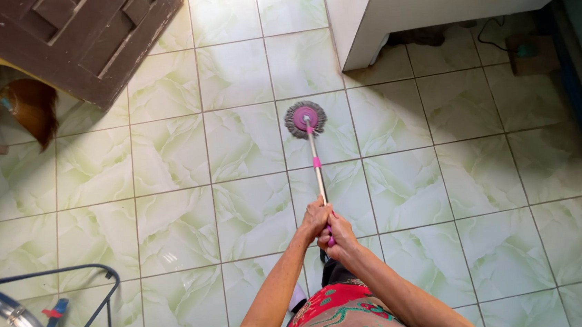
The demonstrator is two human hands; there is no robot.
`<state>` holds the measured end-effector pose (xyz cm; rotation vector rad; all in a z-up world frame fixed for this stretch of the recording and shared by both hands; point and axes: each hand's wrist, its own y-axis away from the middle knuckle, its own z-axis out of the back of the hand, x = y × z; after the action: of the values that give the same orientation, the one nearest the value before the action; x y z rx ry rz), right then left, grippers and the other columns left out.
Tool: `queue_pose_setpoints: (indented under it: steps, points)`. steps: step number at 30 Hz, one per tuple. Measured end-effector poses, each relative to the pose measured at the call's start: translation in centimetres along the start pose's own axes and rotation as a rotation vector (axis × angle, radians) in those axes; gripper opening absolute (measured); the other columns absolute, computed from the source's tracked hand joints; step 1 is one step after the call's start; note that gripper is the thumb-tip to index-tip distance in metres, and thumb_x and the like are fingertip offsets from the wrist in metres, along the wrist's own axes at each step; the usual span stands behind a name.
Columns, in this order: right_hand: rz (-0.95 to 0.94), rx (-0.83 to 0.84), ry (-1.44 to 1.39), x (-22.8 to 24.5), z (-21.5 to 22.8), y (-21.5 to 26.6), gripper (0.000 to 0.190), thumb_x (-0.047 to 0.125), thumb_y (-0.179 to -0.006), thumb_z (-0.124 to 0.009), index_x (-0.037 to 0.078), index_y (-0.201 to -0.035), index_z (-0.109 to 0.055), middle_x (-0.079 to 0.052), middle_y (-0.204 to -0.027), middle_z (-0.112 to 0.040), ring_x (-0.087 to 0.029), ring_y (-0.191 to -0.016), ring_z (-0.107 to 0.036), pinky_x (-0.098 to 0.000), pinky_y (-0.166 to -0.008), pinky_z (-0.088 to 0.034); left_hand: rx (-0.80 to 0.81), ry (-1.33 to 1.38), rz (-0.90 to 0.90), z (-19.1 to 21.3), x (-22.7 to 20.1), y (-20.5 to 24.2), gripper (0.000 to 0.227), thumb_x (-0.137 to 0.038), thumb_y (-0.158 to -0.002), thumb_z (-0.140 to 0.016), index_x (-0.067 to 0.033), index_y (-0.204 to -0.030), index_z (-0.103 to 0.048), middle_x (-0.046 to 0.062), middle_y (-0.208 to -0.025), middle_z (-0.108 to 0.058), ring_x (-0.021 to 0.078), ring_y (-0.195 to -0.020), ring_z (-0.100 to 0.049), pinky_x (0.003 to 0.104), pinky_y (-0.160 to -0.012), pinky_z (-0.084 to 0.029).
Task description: Mopping the tiled floor in a water storage and filtration room.
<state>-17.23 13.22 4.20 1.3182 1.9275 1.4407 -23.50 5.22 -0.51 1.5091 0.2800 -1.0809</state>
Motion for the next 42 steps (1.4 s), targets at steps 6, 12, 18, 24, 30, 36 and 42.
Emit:
queue_pose_setpoints:
  steps: [6, 12, 18, 24, 30, 36, 42]
  points:
    - [-0.032, -0.08, 0.004, -5.9, 3.1, 7.9, 0.013, 0.035, -0.107, -0.047, 0.026, -0.098, -0.044, 0.005, -0.066, -0.039, -0.006, -0.047, -0.031, -0.0199, -0.038, -0.027, 0.132, 0.019, -0.027, -1.7, 5.4, 8.6, 0.031, -0.029, -0.095, -0.058, 0.0003, -0.106, -0.058, 0.018, -0.079, -0.066, 0.0216, -0.067, -0.061, 0.044, -0.06, -0.051]
    - [-0.005, -0.152, 0.05, -6.2, 6.1, 9.4, 0.012, 0.031, -0.108, -0.046, 0.026, -0.117, -0.051, 0.003, -0.072, -0.044, -0.006, -0.048, -0.031, -0.0193, -0.037, -0.027, 0.056, 0.145, 0.069, -4.0, 3.8, 12.1, 0.021, -0.025, -0.093, -0.059, -0.0081, -0.106, -0.061, 0.015, -0.072, -0.063, 0.0221, -0.063, -0.057, 0.042, -0.057, -0.047]
    - [-0.003, -0.119, 0.019, -2.2, 3.2, 8.6, 0.014, 0.029, -0.108, -0.045, 0.027, -0.121, -0.048, 0.002, -0.075, -0.046, -0.008, -0.049, -0.032, -0.021, -0.038, -0.029, 0.087, 0.109, -0.005, -4.1, 2.2, 7.5, 0.021, -0.021, -0.091, -0.062, -0.0009, -0.096, -0.057, 0.016, -0.072, -0.063, 0.0215, -0.063, -0.056, 0.044, -0.055, -0.047]
    - [-0.002, -0.099, -0.04, 4.6, 0.7, 4.4, 0.012, 0.029, -0.108, -0.043, 0.03, -0.117, -0.051, 0.003, -0.075, -0.045, -0.007, -0.05, -0.032, -0.0196, -0.04, -0.028, 0.055, -0.055, -0.038, -5.0, -2.2, -0.7, 0.024, -0.024, -0.089, -0.064, -0.0006, -0.091, -0.059, 0.018, -0.075, -0.066, 0.0232, -0.066, -0.061, 0.044, -0.058, -0.05]
    - [0.064, 0.05, -0.072, 13.8, 0.0, -3.7, 0.018, 0.037, -0.108, -0.05, 0.024, -0.095, -0.049, 0.007, -0.063, -0.036, -0.006, -0.045, -0.025, -0.0212, -0.037, -0.021, 0.056, -0.076, -0.099, -7.9, -6.3, -12.7, 0.024, -0.022, -0.087, -0.063, 0.0004, -0.096, -0.061, 0.021, -0.076, -0.067, 0.0266, -0.067, -0.062, 0.046, -0.061, -0.051]
    - [0.094, 0.036, -0.115, 19.2, -1.3, -5.7, 0.013, 0.036, -0.106, -0.052, 0.025, -0.098, -0.052, 0.008, -0.062, -0.038, -0.005, -0.046, -0.026, -0.0196, -0.038, -0.022, 0.031, -0.21, -0.133, -9.9, -8.7, -19.3, 0.03, -0.028, -0.09, -0.064, -0.0018, -0.105, -0.064, 0.021, -0.083, -0.069, 0.0305, -0.073, -0.065, 0.045, -0.066, -0.051]
    - [0.193, -0.007, -0.128, 14.4, 1.4, -3.6, 0.013, 0.035, -0.105, -0.054, 0.023, -0.103, -0.056, 0.006, -0.062, -0.041, -0.005, -0.044, -0.027, -0.0193, -0.036, -0.02, 0.088, -0.246, -0.213, -10.5, -4.5, -16.1, 0.039, -0.029, -0.092, -0.061, 0.0039, -0.115, -0.062, 0.024, -0.083, -0.069, 0.0322, -0.075, -0.068, 0.045, -0.066, -0.053]
